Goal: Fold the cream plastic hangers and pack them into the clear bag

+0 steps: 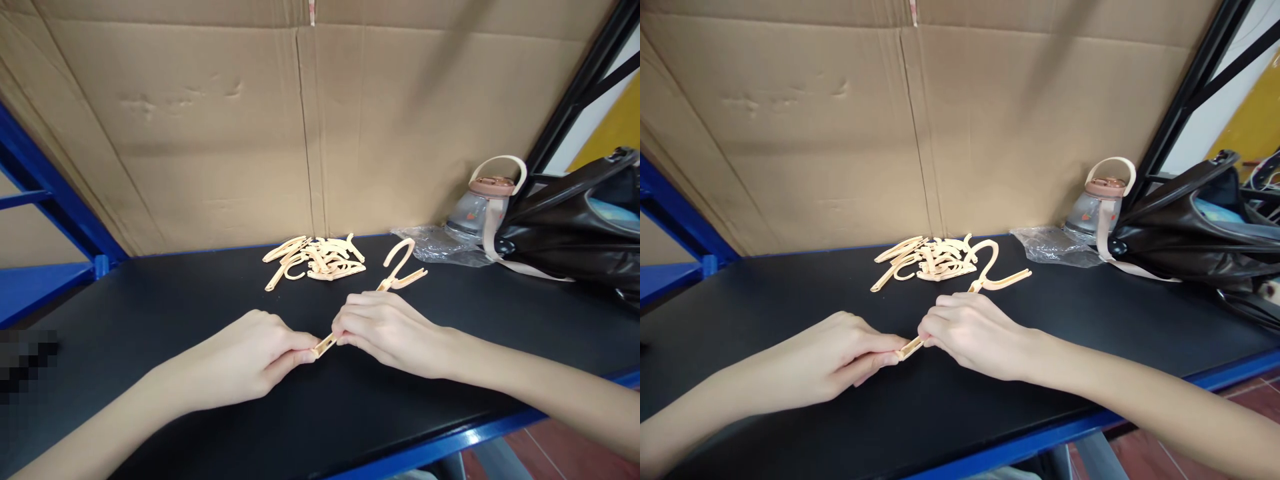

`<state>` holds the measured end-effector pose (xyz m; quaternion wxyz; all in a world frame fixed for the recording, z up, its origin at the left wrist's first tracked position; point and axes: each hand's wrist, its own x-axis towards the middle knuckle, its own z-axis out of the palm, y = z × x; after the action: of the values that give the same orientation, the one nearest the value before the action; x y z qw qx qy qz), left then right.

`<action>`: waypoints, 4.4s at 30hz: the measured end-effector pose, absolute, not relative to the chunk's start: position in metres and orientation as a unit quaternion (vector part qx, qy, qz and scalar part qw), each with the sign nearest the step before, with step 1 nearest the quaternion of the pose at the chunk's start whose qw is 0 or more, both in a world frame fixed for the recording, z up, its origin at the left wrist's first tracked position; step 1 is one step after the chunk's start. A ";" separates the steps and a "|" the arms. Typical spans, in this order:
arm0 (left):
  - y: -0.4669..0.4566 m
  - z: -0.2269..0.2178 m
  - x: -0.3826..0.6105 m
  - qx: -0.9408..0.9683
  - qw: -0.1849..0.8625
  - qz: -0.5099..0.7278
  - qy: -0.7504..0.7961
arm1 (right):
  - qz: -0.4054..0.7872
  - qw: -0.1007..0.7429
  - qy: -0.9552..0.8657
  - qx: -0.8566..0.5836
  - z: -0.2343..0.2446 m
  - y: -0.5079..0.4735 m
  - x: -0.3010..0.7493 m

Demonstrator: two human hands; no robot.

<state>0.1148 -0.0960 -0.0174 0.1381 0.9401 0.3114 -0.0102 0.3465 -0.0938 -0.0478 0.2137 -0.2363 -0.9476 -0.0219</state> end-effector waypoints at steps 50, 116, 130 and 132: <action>-0.058 -0.002 0.075 0.825 -0.035 0.210 0.523 | -0.022 0.287 -0.820 -0.495 -0.040 -0.033 0.387; 0.038 -0.045 0.074 0.650 0.362 0.353 0.568 | 0.074 0.345 -0.769 -0.534 -0.039 -0.034 0.385; 0.029 -0.041 0.075 0.631 0.348 0.415 0.555 | 0.075 0.346 -0.767 -0.535 -0.042 -0.035 0.384; 0.030 -0.042 0.075 0.624 0.350 0.430 0.551 | 0.076 0.344 -0.767 -0.537 -0.043 -0.035 0.383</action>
<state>0.0752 0.0295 -0.0419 0.3498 0.6244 0.5507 0.4296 0.3831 -0.0347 -0.0427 0.3439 -0.5368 -0.7667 0.0757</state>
